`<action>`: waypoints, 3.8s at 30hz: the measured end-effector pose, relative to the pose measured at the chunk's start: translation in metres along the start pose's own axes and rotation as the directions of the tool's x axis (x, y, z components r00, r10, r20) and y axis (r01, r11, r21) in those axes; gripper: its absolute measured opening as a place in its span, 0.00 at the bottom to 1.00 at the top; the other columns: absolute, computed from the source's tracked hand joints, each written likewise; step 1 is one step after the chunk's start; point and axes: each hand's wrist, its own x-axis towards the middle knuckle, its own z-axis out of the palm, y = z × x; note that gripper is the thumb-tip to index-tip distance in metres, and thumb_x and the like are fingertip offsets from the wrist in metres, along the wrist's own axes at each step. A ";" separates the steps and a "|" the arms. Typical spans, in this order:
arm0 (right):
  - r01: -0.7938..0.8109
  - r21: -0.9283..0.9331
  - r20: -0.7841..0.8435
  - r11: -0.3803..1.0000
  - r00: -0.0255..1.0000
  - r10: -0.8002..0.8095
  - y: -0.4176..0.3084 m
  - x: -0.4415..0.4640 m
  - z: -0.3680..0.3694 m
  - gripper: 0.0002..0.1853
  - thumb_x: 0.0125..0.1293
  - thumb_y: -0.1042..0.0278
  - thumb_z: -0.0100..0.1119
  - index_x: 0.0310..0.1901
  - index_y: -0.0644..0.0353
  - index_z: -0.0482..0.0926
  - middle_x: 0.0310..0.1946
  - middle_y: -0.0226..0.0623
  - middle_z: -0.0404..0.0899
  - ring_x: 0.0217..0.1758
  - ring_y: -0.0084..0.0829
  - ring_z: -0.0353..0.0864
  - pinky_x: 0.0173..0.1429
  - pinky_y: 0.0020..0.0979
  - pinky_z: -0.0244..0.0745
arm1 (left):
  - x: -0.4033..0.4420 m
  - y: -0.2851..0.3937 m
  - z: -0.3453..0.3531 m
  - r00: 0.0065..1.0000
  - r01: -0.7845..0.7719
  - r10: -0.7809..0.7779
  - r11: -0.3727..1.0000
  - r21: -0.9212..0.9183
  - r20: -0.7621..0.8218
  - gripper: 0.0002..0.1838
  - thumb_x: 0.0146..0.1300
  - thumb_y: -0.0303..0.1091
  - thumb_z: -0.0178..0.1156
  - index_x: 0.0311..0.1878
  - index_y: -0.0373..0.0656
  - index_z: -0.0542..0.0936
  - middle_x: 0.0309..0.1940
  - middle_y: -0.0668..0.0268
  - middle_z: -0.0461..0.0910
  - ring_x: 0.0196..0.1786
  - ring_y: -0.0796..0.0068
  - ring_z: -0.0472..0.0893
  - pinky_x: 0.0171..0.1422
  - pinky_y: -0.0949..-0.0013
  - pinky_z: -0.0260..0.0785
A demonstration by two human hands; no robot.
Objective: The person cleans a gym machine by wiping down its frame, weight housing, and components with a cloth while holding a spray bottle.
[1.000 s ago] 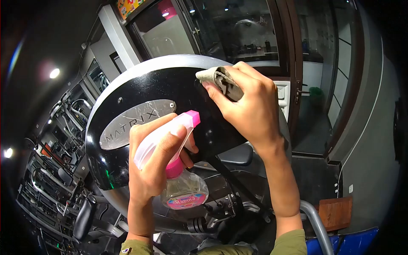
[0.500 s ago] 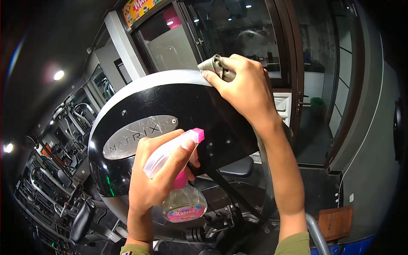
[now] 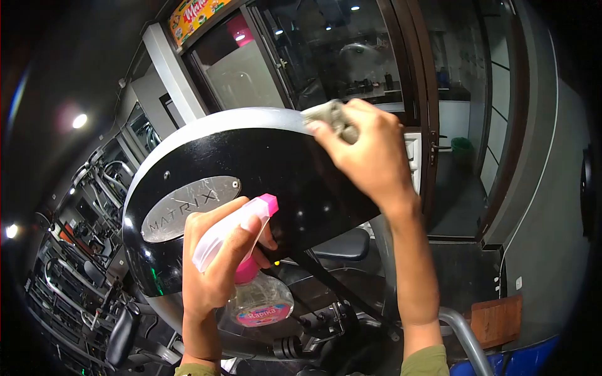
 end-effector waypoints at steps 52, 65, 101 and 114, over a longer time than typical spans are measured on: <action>-0.301 0.064 -0.178 0.951 0.935 0.308 0.065 -0.092 -0.044 0.13 0.65 0.59 0.68 0.43 0.61 0.87 0.35 0.44 0.86 0.37 0.44 0.86 0.43 0.38 0.78 | -0.035 -0.078 0.096 0.965 0.108 -0.021 0.940 -0.323 0.261 0.17 0.75 0.39 0.54 0.44 0.31 0.79 0.36 0.57 0.85 0.32 0.72 0.85 0.36 0.72 0.75; -0.155 -0.022 -0.150 0.988 0.977 0.150 0.083 -0.093 -0.043 0.11 0.66 0.64 0.66 0.38 0.67 0.84 0.31 0.45 0.83 0.33 0.44 0.84 0.39 0.39 0.76 | -0.054 -0.119 0.112 0.916 0.306 -0.144 0.855 -0.419 0.375 0.23 0.75 0.47 0.54 0.42 0.31 0.80 0.35 0.55 0.85 0.30 0.70 0.85 0.36 0.69 0.76; -0.436 -0.321 -0.436 0.841 0.856 0.278 0.066 -0.216 -0.037 0.09 0.74 0.66 0.59 0.47 0.63 0.77 0.36 0.40 0.83 0.41 0.32 0.83 0.47 0.35 0.76 | -0.069 -0.186 0.110 0.826 0.451 0.046 0.546 -0.706 0.562 0.19 0.75 0.40 0.55 0.46 0.28 0.81 0.33 0.59 0.82 0.27 0.74 0.80 0.33 0.71 0.72; -0.488 -0.306 -0.430 0.817 0.837 0.339 0.035 -0.207 -0.031 0.10 0.72 0.68 0.58 0.48 0.65 0.77 0.40 0.50 0.83 0.43 0.43 0.86 0.48 0.38 0.78 | -0.081 -0.189 0.128 0.794 0.464 0.072 0.571 -0.678 0.604 0.16 0.75 0.39 0.54 0.47 0.34 0.82 0.33 0.62 0.82 0.28 0.77 0.77 0.33 0.71 0.69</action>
